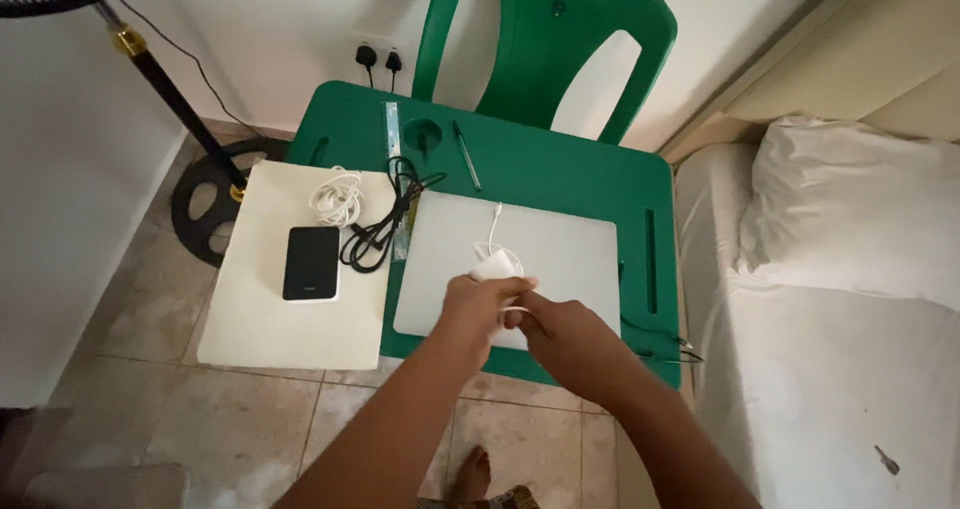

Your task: Organizes electronic devices, cables, and stationery on a small desk.

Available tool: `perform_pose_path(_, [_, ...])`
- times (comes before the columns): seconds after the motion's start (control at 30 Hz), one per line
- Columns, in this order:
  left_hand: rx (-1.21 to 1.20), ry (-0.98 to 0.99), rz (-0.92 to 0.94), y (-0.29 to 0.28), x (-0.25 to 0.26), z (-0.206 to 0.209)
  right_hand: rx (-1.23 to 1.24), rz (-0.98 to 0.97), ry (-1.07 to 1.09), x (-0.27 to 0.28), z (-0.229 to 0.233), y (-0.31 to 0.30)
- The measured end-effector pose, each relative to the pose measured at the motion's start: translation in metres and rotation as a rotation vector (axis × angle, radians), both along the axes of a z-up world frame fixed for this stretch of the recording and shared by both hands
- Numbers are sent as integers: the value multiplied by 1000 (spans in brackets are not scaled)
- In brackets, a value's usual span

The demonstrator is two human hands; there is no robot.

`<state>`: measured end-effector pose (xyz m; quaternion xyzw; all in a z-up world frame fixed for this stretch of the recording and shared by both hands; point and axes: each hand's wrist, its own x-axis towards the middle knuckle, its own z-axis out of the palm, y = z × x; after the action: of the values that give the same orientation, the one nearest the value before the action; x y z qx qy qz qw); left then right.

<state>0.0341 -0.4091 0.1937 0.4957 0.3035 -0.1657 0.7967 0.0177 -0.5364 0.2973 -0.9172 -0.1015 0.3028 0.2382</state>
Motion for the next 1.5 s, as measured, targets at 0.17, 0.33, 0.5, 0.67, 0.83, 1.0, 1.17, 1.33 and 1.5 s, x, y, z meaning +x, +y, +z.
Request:
perform_pose_path(0.17, [-88,-71,230,5,14,-20,170,-22,73,0,4,-1])
perform_pose_path(0.33, [71,-52,289,2,30,-9,246,-146,198,4,-6,-17])
perform_pose_path(0.5, [-160,-36,371,1,34,21,502,-212,231,-4,-16,-19])
perform_pose_path(0.67, [-320,-3,200,5,31,32,508,-191,296,2,-50,-18])
perform_pose_path(0.83, [-203,24,-17,23,17,29,507,-308,294,28,-69,-22])
perform_pose_path(1.0, [78,-89,-383,45,4,26,267,-278,173,67,-77,-36])
perform_pose_path(1.17, [255,-98,-255,51,5,9,205,-429,243,60,-12,-5])
perform_pose_path(1.33, [484,-167,-332,50,7,18,411,-472,253,55,1,16])
perform_pose_path(1.5, [302,-159,-52,44,32,-8,395,-542,231,42,14,38])
